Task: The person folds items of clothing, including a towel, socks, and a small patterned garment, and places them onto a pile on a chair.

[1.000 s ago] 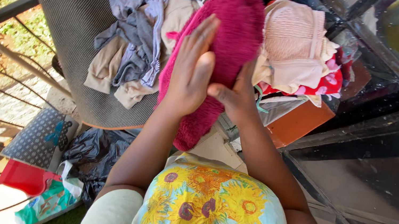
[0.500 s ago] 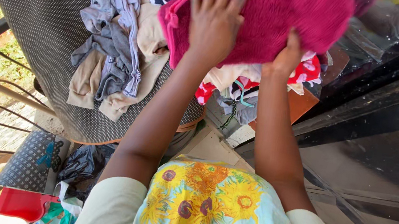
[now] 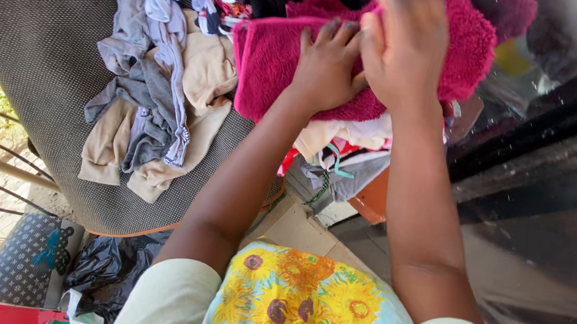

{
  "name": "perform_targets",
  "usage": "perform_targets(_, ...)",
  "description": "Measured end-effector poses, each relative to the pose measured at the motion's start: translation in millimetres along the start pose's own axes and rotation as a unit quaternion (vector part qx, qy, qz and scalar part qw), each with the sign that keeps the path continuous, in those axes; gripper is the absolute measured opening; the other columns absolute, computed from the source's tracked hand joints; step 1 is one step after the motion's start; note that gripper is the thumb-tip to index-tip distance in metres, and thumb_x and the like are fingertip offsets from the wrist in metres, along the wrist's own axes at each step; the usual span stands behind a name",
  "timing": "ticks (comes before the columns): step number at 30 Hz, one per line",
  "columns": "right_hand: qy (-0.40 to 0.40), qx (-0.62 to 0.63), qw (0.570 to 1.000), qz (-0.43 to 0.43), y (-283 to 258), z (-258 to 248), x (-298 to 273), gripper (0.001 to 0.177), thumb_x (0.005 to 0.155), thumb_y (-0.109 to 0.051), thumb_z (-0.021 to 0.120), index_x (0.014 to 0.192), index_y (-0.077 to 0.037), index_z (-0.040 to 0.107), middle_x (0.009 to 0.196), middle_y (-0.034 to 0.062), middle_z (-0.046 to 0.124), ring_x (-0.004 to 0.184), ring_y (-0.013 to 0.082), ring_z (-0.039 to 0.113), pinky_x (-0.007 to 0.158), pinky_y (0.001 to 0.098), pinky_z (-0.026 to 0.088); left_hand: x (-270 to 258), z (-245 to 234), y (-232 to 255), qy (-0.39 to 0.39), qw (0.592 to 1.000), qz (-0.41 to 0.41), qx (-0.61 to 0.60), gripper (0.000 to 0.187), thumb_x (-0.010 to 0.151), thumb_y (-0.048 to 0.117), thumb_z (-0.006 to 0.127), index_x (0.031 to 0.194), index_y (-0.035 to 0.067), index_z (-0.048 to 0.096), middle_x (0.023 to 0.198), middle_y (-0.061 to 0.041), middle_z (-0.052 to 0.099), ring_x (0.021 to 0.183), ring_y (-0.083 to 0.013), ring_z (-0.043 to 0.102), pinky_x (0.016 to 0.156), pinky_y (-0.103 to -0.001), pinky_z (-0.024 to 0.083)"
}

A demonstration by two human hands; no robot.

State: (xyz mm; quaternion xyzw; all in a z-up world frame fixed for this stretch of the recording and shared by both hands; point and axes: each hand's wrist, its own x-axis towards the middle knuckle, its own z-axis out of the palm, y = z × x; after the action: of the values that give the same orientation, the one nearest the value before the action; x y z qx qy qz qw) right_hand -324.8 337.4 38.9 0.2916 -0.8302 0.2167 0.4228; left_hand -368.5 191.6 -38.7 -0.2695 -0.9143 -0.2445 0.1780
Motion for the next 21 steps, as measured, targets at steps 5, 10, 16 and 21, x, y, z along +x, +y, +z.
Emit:
perform_targets(5, -0.167, -0.008, 0.98, 0.11, 41.6, 70.7, -41.5, 0.029, 0.104, -0.02, 0.067, 0.127, -0.002, 0.069, 0.128, 0.0218, 0.067, 0.121, 0.0414, 0.061, 0.106, 0.049, 0.047, -8.3, 16.4, -65.8, -0.068, 0.991, -0.095, -0.063, 0.098, 0.071, 0.074, 0.075, 0.148, 0.019, 0.047, 0.147, -0.01, 0.05, 0.137, -0.0369, 0.047, 0.107, -0.06, 0.038)
perform_targets(10, -0.137, 0.068, 0.953, 0.261, 58.5, 73.4, -54.8, 0.034, 0.104, -0.025, 0.069, 0.127, 0.0, 0.067, 0.124, 0.0218, 0.069, 0.115, 0.038, 0.067, 0.1, 0.0447, 0.052, -19.7, 49.0, -97.0, 0.061, 0.99, -0.059, -0.111, 0.07, 0.089, 0.063, 0.067, 0.144, 0.021, 0.058, 0.146, -0.009, 0.06, 0.141, -0.0313, 0.052, 0.118, -0.06, 0.029)
perform_targets(16, -0.039, -0.019, 0.989, 0.143, 47.1, 79.2, -62.8, 0.022, 0.107, -0.016, 0.069, 0.122, 0.0, 0.071, 0.127, 0.0214, 0.071, 0.119, 0.0384, 0.067, 0.104, 0.046, 0.051, -67.9, 44.9, -100.0, 0.173, 0.977, -0.051, -0.115, 0.066, 0.1, 0.043, 0.065, 0.151, 0.005, 0.047, 0.156, -0.021, 0.044, 0.146, -0.0421, 0.04, 0.122, -0.054, 0.028)
perform_targets(21, 0.018, -0.029, 0.999, 0.041, 36.4, 56.8, -69.1, 0.014, 0.112, -0.01, 0.065, 0.121, -0.001, 0.07, 0.129, 0.0155, 0.071, 0.129, 0.0364, 0.065, 0.116, 0.0501, 0.049, -133.3, 0.7, -131.8, 0.185, 0.962, -0.127, -0.153, 0.053, 0.096, 0.015, 0.073, 0.144, 0.005, 0.052, 0.149, -0.023, 0.049, 0.139, -0.0414, 0.048, 0.119, -0.046, 0.038)
